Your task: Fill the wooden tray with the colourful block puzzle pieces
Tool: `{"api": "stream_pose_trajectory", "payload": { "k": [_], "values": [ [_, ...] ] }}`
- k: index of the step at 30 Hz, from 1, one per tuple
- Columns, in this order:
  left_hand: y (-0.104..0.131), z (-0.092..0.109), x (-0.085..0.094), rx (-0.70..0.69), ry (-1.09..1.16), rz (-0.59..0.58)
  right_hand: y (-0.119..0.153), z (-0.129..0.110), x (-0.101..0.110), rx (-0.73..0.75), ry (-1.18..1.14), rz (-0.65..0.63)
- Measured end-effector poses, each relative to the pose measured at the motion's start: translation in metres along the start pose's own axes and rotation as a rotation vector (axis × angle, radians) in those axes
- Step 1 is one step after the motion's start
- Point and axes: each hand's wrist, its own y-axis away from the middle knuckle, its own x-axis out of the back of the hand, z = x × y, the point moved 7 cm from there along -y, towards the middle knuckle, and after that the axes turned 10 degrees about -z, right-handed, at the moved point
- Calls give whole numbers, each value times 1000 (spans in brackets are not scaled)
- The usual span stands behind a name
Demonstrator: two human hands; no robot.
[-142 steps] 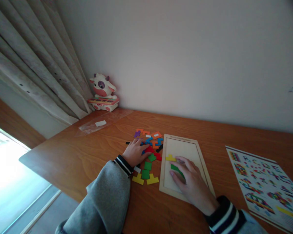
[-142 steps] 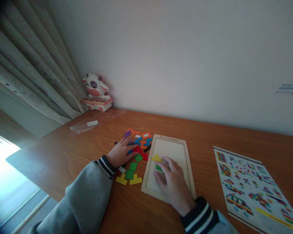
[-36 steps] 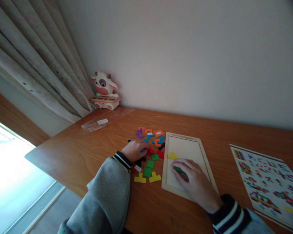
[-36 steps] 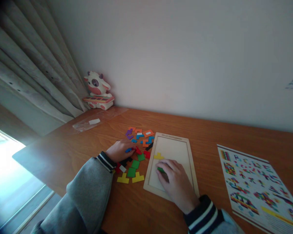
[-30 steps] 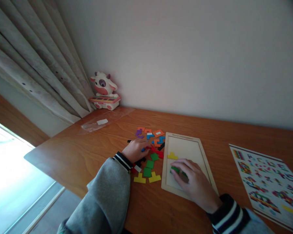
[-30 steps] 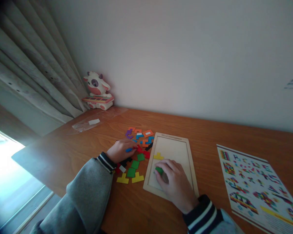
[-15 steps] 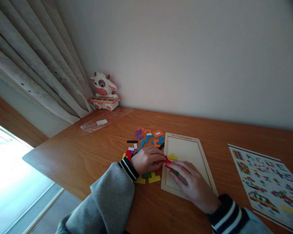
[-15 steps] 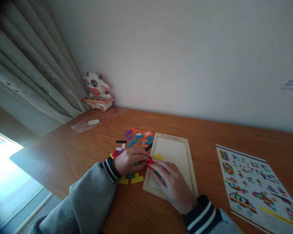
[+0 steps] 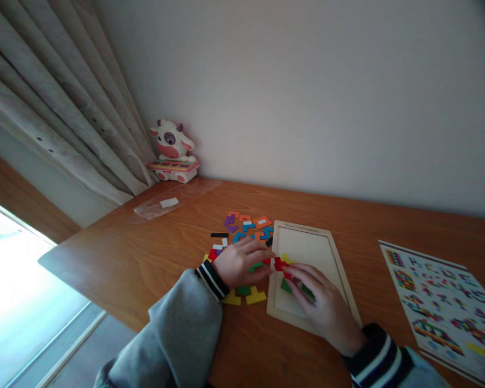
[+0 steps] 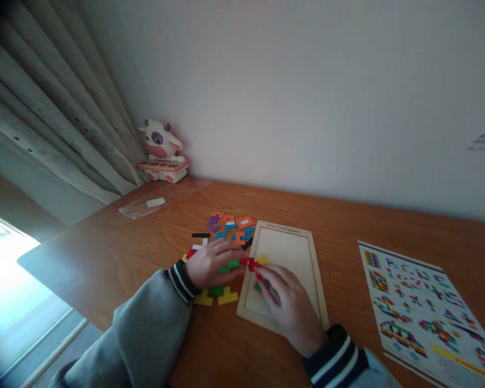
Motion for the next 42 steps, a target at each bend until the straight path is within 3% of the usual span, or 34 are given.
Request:
{"api": "stream_pose_trajectory", "payload": {
  "k": [6, 9, 11, 20, 29, 37, 42],
  "values": [
    [25, -57, 15, 531, -239, -186, 2, 13, 7, -131, 42, 63],
    [39, -72, 9, 753, -271, -302, 2, 12, 7, -162, 19, 39],
    [44, -75, 2, 820, -263, -369, 1, 10, 6, -172, 9, 25],
    [27, -56, -15, 661, -262, -400, 0, 10, 5, -172, -20, 14],
    [20, -55, -15, 601, -252, -369, 1, 10, 5, -168, -7, 17],
    [32, -60, -11, 823, -283, -323, 1, 12, 0, -195, 2, -44],
    [27, -55, -20, 838, -309, -358, -1, 9, -2, -175, -4, -71]
  ]
}}
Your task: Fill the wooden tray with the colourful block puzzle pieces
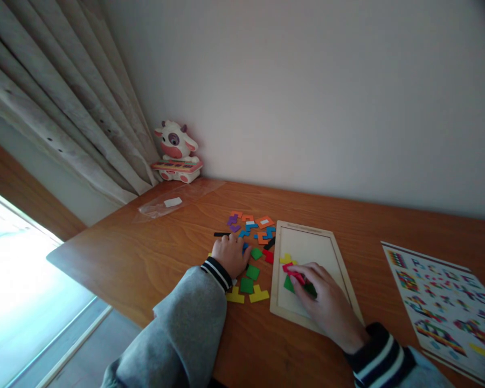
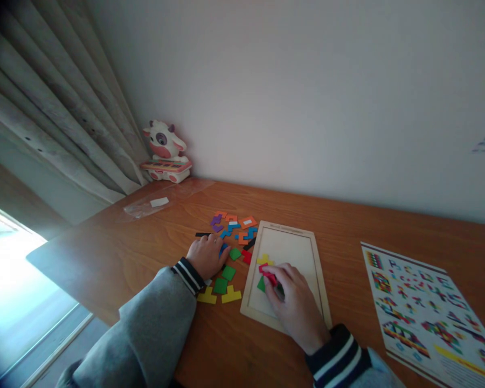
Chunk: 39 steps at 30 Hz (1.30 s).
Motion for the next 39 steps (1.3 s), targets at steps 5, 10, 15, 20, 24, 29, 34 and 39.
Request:
{"api": "stream_pose_trajectory", "payload": {
  "k": [5, 10, 15, 20, 24, 29, 34, 39],
  "values": [
    [-3, 1, -1, -10, 1, -27, 1, 3, -2, -19, 1, -23],
    [-4, -1, 3, -41, 19, -17, 2, 6, 0, -17, 4, 30],
    [0, 22, 8, -357, 158, 86, 3, 2, 7, 3, -4, 85],
    [26, 58, 10, -862, 343, 212, 3, -14, 7, 153, 15, 44],
    [34, 64, 16, -954, 328, 255, 4, -22, 7, 229, 62, 48],
    [24, 39, 29, -795, 182, 274, 2, -11, 15, 111, 62, 119],
    [20, -1, 33, -637, 200, 160, 4, 5, 16, -1, 70, 150],
    [44, -40, 17, -529, 241, 103, 4, 11, 10, -38, 91, 134]
  ]
}}
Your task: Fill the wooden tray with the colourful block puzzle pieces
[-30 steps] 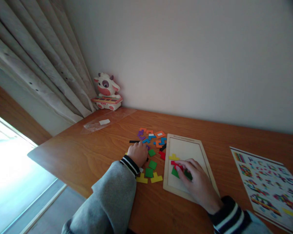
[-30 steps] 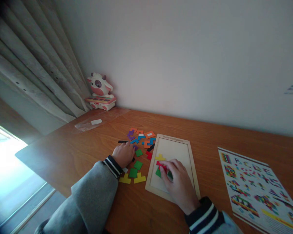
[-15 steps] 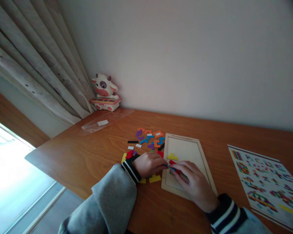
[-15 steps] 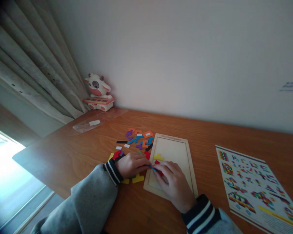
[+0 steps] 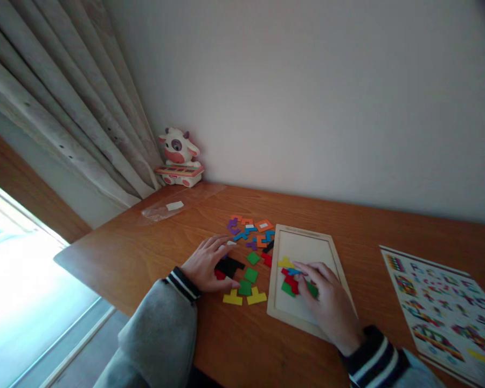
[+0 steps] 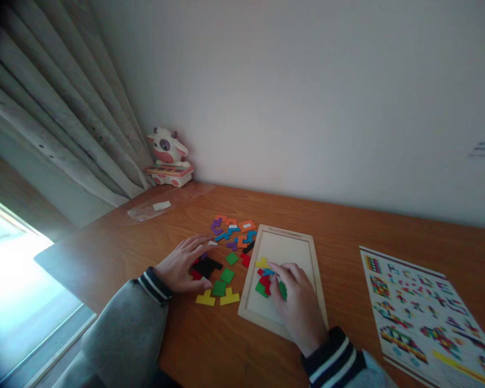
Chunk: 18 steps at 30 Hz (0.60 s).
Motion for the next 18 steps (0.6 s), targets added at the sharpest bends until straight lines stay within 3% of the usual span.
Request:
{"api": "stream_pose_trajectory", "payload": {
  "k": [4, 8, 13, 18],
  "values": [
    [27, -14, -23, 99, -27, -111, 1, -6, 1, 59, 6, -5],
    [29, -18, -33, 146, -29, -131, -1, -30, -1, 221, 56, -76],
    [21, -12, -24, 70, 57, 3, -12, -69, -28, 293, 124, -299],
    [14, -6, -12, 70, 103, 94, -37, -96, -63, 158, 106, -435]
  ]
}}
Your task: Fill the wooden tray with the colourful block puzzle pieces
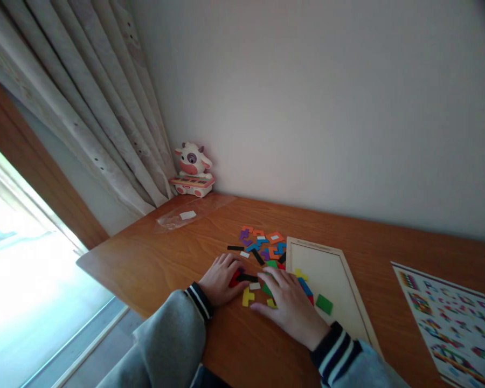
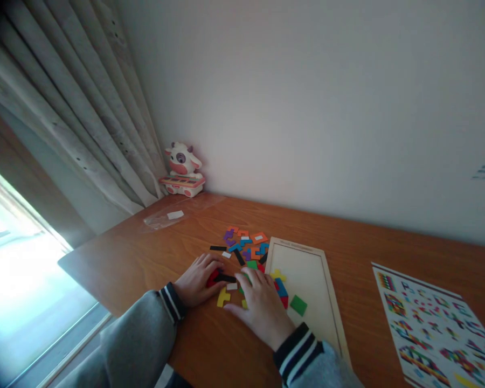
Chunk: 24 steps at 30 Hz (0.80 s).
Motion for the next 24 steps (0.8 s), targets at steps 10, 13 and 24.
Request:
{"api": "stream_pose_trajectory", "payload": {
  "k": [10, 13, 24],
  "values": [
    [-32, -7, -11, 124, -77, 37, -51, 16, -19, -240, -224, -98],
    [-35, -3, -13, 63, -9, 11, -59, 25, -21, -268, -246, -99],
    [-32, -52, -6, 299, 875, 337, -69, 21, -17, -194, -267, -156]
  ]
}}
